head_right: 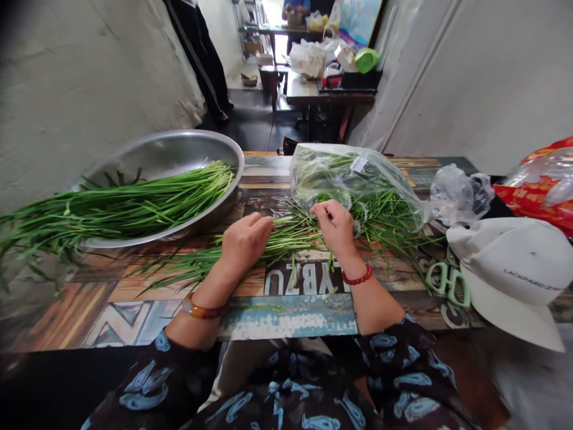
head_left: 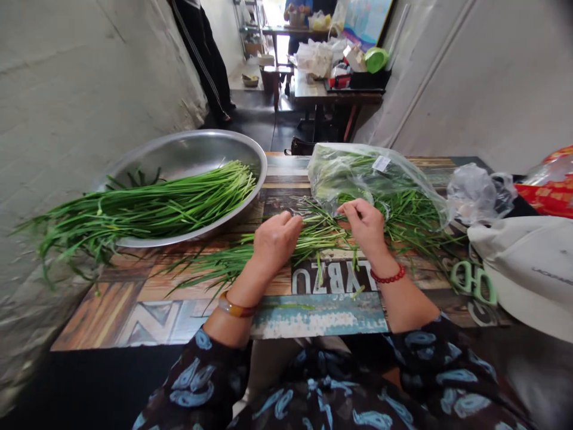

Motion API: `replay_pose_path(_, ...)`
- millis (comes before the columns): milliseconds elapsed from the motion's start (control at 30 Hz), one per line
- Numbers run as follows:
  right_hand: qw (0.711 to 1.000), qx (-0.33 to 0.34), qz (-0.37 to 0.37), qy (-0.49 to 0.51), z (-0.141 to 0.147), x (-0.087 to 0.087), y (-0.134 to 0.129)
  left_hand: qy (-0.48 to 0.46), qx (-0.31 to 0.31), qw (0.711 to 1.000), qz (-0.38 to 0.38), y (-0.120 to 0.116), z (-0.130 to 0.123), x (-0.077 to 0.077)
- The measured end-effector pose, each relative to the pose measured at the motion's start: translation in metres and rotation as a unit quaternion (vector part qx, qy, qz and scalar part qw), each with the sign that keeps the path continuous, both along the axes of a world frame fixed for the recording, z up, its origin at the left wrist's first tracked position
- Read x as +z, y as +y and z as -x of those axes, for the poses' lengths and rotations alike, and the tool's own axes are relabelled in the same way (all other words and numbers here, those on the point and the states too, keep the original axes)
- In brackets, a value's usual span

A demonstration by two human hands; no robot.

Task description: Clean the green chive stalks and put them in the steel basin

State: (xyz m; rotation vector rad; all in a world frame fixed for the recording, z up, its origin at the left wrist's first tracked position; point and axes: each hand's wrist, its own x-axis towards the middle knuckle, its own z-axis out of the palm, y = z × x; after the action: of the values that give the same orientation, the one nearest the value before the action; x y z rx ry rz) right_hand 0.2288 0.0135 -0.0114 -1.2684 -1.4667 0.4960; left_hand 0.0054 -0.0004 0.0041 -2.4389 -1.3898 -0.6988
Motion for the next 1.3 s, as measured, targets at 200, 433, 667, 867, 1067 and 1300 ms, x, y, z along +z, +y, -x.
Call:
replay_pose_path(200,0.976,-0.023,-0.065,-0.205,-0.025,-0.009,0.014,-0.035,0.100,0.992,0.069,0.008,0.009,0.012)
replay_pose_path(433,0.970,0.023,-0.062,-0.235,-0.018,-0.023,0.016,-0.108,0.114,0.979,0.127,0.014,0.015,0.006)
replay_pose_path(667,0.935,0.122,-0.029,-0.331,0.002,-0.029,0.012,-0.150,0.102,0.966,0.182,0.019,0.015,-0.004)
replay_pose_path(867,0.932,0.083,-0.040,-0.350,0.016,-0.031,0.015,-0.156,0.089,0.967,0.183,0.023,0.018,-0.010)
replay_pose_path(1067,0.920,0.059,0.004,-0.388,0.020,-0.033,0.013,-0.161,0.094,0.962,0.201,0.023,0.017,-0.009)
replay_pose_path(1300,0.952,0.051,-0.025,-0.301,0.019,-0.027,0.010,-0.249,0.043,0.956,0.152,0.027,0.019,-0.014)
